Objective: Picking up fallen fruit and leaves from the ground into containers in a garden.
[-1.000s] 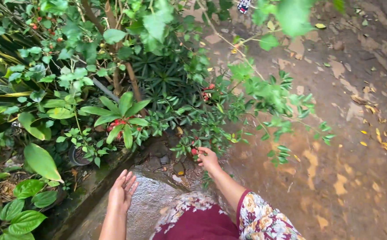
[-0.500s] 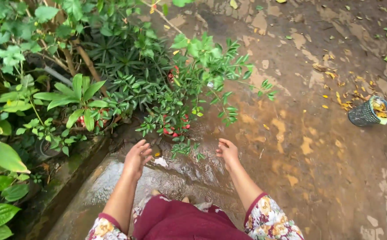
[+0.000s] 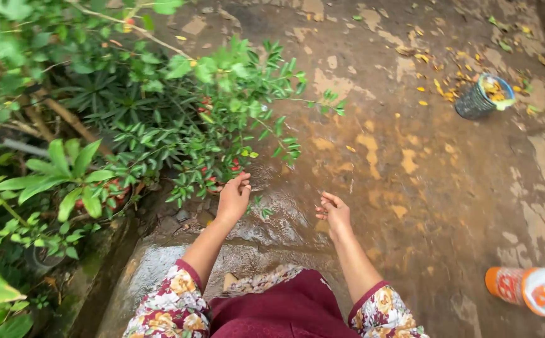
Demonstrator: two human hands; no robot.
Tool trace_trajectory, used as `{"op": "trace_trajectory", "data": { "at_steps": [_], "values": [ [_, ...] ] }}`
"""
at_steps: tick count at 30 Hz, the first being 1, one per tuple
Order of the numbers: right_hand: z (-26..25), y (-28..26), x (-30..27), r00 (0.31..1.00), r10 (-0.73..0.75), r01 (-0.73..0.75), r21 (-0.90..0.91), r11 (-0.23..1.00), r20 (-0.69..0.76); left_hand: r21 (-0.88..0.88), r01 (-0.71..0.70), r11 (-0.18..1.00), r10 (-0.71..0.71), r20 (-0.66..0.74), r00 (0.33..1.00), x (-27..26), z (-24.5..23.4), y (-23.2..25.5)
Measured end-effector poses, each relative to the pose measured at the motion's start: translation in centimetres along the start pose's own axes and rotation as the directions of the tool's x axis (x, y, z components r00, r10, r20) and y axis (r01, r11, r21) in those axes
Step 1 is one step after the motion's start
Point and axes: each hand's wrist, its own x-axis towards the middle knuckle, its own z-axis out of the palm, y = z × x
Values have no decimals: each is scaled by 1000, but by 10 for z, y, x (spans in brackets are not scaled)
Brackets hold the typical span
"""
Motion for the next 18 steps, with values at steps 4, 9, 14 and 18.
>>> {"op": "trace_trajectory", "data": {
  "at_steps": [4,9,14,18],
  "values": [
    [-38,1,16,998,10,-8,35,999,-55,145,-102,984,93,72,993,12,52,26],
    [-65,-48,45,803,-596,484,-562,671,-21,418,-260,870,146,285,947,2,143,90],
    [-74,-162,19,604,-768,668,-661,342,213,530,-369,763,-8,579,815,7,273,146],
    [-106,-196,42,544,-709,612,-790,-30,449,515,-498,697,-77,745,663,15,353,168]
  ]
}}
